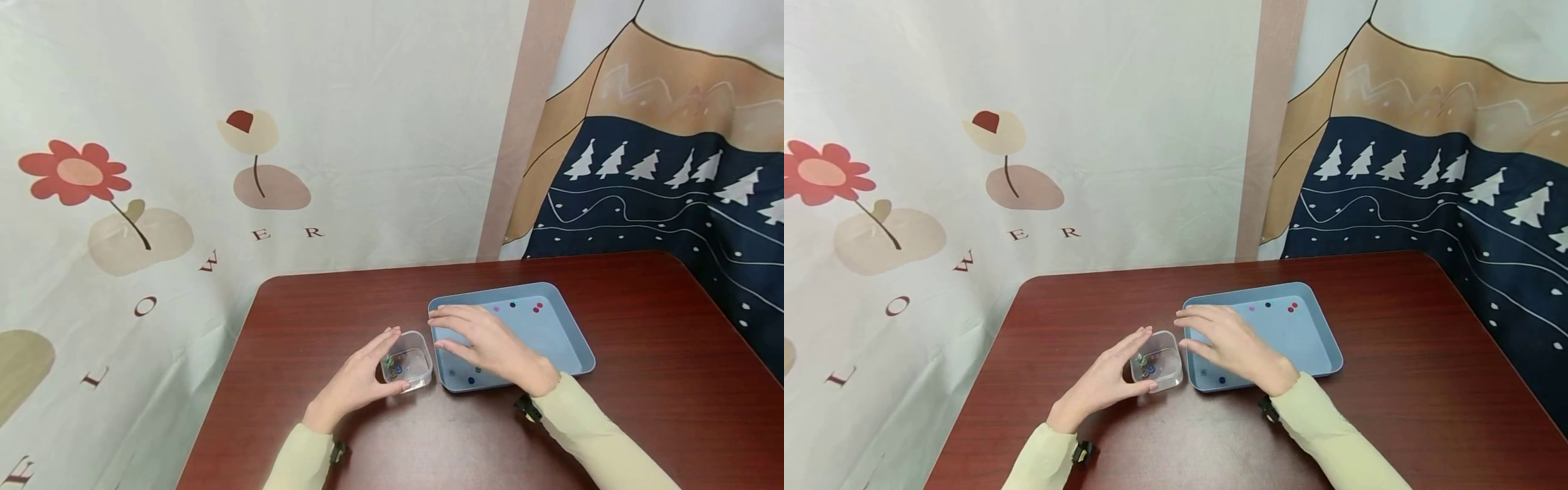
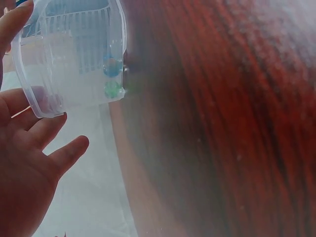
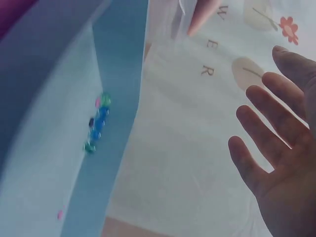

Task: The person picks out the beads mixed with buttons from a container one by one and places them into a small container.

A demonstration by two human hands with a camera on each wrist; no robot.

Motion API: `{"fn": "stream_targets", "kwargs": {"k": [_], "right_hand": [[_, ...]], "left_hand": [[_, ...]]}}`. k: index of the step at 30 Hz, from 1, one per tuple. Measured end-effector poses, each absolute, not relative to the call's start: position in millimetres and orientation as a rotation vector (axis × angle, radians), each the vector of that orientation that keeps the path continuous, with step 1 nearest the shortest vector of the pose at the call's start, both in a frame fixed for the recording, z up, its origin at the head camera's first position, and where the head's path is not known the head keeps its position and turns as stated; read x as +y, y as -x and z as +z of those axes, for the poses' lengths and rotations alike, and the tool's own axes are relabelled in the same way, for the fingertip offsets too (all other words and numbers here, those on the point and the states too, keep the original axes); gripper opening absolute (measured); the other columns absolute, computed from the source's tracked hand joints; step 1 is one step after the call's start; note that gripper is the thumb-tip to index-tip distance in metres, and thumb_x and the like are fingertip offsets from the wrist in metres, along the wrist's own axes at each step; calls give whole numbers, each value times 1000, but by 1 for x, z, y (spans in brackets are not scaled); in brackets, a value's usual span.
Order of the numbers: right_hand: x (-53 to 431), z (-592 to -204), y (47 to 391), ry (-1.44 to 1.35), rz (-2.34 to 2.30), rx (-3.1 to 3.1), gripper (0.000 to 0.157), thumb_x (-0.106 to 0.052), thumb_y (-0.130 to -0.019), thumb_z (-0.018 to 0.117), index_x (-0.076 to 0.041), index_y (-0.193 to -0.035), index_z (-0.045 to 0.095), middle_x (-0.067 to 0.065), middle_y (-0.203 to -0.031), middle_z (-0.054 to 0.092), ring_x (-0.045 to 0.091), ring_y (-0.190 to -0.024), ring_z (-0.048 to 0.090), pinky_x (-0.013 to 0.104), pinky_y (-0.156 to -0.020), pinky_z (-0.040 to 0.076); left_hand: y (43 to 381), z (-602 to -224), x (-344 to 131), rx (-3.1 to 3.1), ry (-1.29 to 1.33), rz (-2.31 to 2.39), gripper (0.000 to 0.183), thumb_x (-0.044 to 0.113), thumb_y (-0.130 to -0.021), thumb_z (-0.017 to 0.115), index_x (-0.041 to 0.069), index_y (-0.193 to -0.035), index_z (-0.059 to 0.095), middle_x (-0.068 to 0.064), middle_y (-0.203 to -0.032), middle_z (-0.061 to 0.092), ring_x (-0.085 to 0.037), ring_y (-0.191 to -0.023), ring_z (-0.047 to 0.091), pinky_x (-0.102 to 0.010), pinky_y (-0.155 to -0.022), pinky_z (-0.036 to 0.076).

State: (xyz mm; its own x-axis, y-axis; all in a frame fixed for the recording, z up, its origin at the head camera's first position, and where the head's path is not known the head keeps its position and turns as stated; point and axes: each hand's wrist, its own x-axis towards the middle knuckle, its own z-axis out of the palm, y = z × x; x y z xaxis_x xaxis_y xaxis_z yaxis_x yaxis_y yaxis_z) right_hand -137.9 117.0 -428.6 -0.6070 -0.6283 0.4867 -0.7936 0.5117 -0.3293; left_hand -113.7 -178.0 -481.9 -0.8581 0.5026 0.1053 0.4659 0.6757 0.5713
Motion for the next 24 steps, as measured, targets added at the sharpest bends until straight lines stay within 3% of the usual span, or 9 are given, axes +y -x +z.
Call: {"fn": "stream_targets", "kwargs": {"k": [5,24], "right_hand": [[131,-421,145,-1117,781,-2523,39,-25,-93,80,-10,-129,74,5,-137,67,25,-129,61,54,-105,50],[155,-418,181,-1126,755,-2717,48,-27,-95,77,-11,-139,66,7,-144,62,29,-133,57,55,-110,45]], "left_hand": [[113,-482,-178,2809,-785,923,91,48,-85,83,14,-160,42,-3,-165,38,-18,-151,37,-49,-115,41],[111,-479,-177,2834,-822,919,91,47,-85,83,8,-158,44,-9,-164,40,-27,-149,41,-54,-112,44]]}}
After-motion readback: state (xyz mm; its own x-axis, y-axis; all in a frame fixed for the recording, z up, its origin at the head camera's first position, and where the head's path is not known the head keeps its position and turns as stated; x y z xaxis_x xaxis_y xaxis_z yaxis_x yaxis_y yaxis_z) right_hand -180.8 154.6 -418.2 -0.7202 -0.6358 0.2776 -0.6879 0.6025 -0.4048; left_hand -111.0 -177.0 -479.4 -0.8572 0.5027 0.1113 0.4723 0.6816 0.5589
